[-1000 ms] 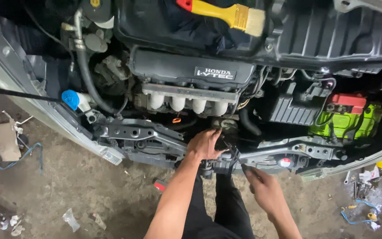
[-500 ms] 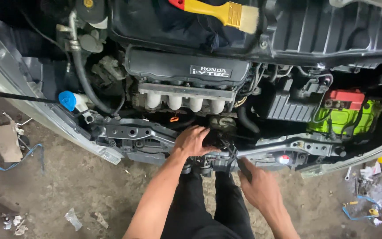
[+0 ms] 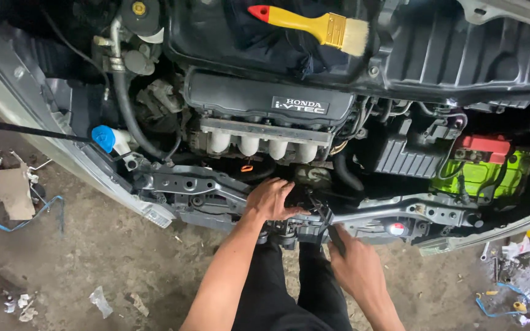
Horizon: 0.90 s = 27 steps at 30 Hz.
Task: The person uses a wrench to loosen and tighten bolts on the engine block and surrounding components. They manipulate hoses and connectors near the battery and engine cover, occasionally repositioning their hands to reach different areas within the engine bay.
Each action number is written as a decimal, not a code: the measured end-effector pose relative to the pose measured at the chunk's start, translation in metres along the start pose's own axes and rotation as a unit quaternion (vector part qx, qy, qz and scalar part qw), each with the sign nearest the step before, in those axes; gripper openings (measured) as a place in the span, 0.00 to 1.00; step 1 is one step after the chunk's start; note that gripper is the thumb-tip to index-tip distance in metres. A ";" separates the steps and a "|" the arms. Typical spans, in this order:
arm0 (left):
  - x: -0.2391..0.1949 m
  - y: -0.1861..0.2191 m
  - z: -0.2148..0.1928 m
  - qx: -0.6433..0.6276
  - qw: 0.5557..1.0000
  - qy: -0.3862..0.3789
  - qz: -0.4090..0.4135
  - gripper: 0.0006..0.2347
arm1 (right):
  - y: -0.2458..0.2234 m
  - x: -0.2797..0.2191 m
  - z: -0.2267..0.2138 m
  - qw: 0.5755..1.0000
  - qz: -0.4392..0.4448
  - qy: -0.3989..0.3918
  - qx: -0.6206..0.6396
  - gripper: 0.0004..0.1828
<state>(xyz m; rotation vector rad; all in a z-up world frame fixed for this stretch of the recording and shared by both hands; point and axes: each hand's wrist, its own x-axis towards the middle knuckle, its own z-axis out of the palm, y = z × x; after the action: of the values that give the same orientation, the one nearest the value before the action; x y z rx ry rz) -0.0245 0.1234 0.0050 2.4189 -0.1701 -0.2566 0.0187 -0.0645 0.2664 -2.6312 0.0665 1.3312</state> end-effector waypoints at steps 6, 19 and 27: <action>0.000 0.011 -0.018 0.030 1.000 -0.009 -0.003 0.43 | 0.013 0.004 -0.008 0.983 -0.040 0.003 -0.178 0.26; 0.000 0.011 -0.018 0.007 1.000 -0.001 0.006 0.40 | -0.010 -0.003 -0.027 0.991 0.061 -0.063 0.103 0.24; 0.002 0.021 -0.036 0.027 0.999 -0.025 -0.022 0.43 | 0.014 -0.005 -0.059 0.993 0.046 -0.004 -0.113 0.27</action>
<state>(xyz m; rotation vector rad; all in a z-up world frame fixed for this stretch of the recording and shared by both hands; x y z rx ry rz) -0.0149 0.1297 0.0458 2.4723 -0.1472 -0.3379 0.0604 -0.0900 0.3023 -2.8401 0.0369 1.4580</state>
